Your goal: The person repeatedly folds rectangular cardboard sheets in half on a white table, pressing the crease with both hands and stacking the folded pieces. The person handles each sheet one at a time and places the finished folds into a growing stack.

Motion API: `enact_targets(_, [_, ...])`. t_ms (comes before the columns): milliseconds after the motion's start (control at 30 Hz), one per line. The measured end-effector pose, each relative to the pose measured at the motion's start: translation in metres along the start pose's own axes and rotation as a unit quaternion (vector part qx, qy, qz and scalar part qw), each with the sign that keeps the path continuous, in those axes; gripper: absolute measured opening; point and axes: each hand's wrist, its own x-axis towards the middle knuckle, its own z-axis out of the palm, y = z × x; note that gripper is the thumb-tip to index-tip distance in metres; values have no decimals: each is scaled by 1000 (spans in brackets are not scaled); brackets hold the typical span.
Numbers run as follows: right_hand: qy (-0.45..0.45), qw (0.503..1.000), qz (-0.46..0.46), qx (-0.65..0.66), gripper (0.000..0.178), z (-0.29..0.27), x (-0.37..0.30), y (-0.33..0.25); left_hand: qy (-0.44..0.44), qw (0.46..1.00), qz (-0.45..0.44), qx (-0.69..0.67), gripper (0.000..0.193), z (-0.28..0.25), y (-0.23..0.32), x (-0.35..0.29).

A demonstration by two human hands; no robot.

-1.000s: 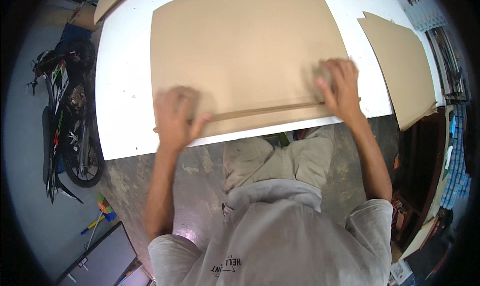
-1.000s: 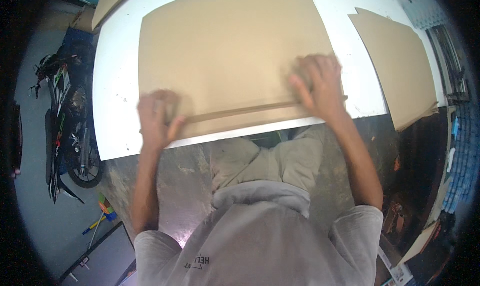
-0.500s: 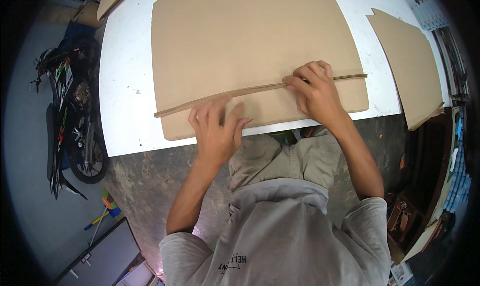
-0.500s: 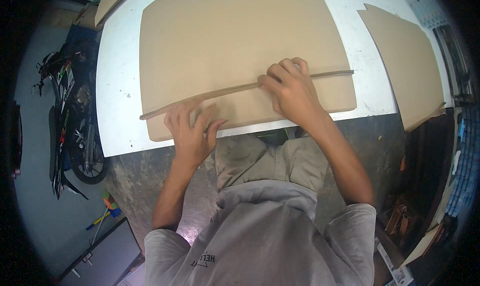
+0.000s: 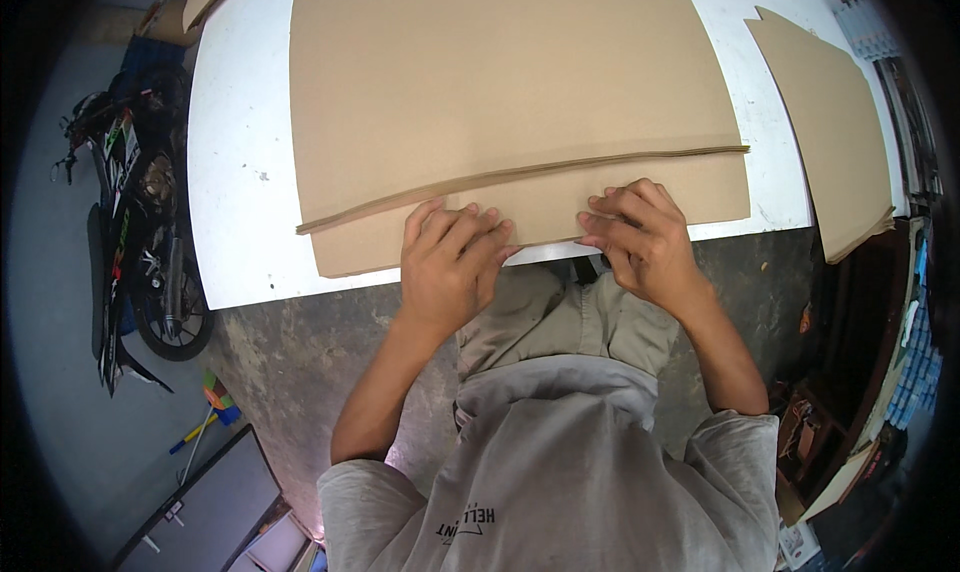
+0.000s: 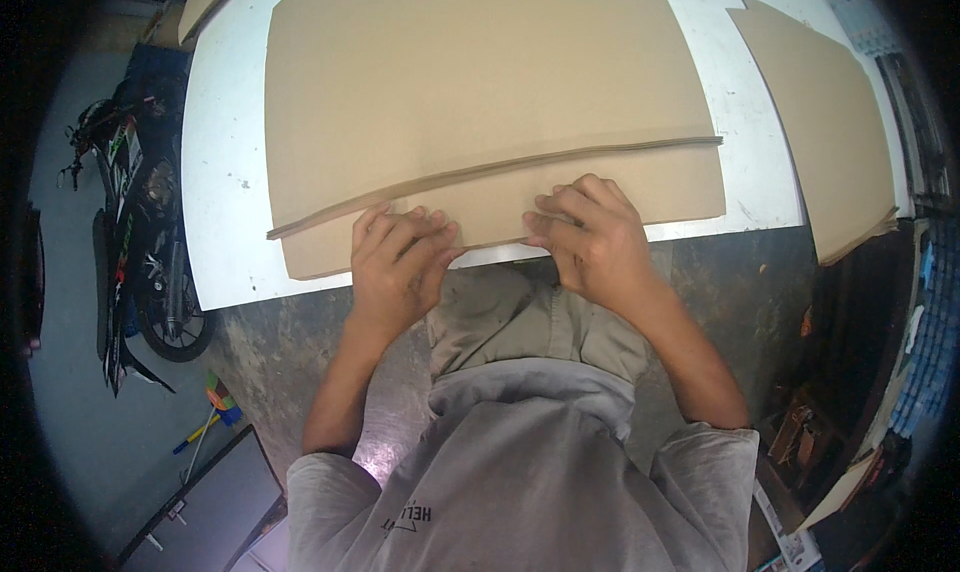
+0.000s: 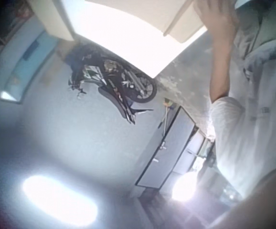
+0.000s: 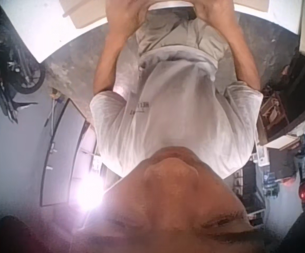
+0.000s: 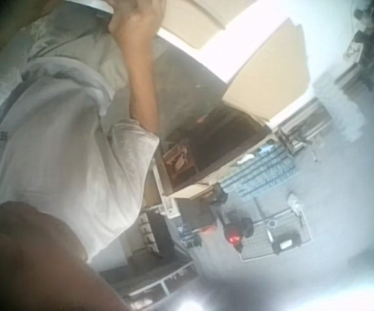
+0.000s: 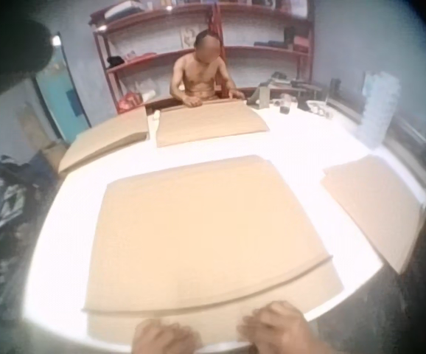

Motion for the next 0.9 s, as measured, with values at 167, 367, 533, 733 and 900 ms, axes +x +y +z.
enact_targets(167, [-40, 996, 73, 27, 20, -8, 7, -8, -25, 999, -20, -9, 25, -5, 4, 4])
enact_targets(367, [-34, 995, 85, 40, 17, -11, 13, -13, -24, 999, -26, -10, 24, -5, 6, 5])
enact_targets(533, [-45, 994, 94, 25, 16, -12, 12, -16, -20, 999, -27, 5, 19, -5, 9, 6])
enact_targets(733, [-32, 997, 53, -48, 16, -1, 13, -17, -18, 999, -42, 27, 14, -3, 15, 14])
enact_targets(900, [-102, 987, 126, -2, 20, -6, 28, -6, -102, 985, -131, -43, 18, -9, 12, 35])
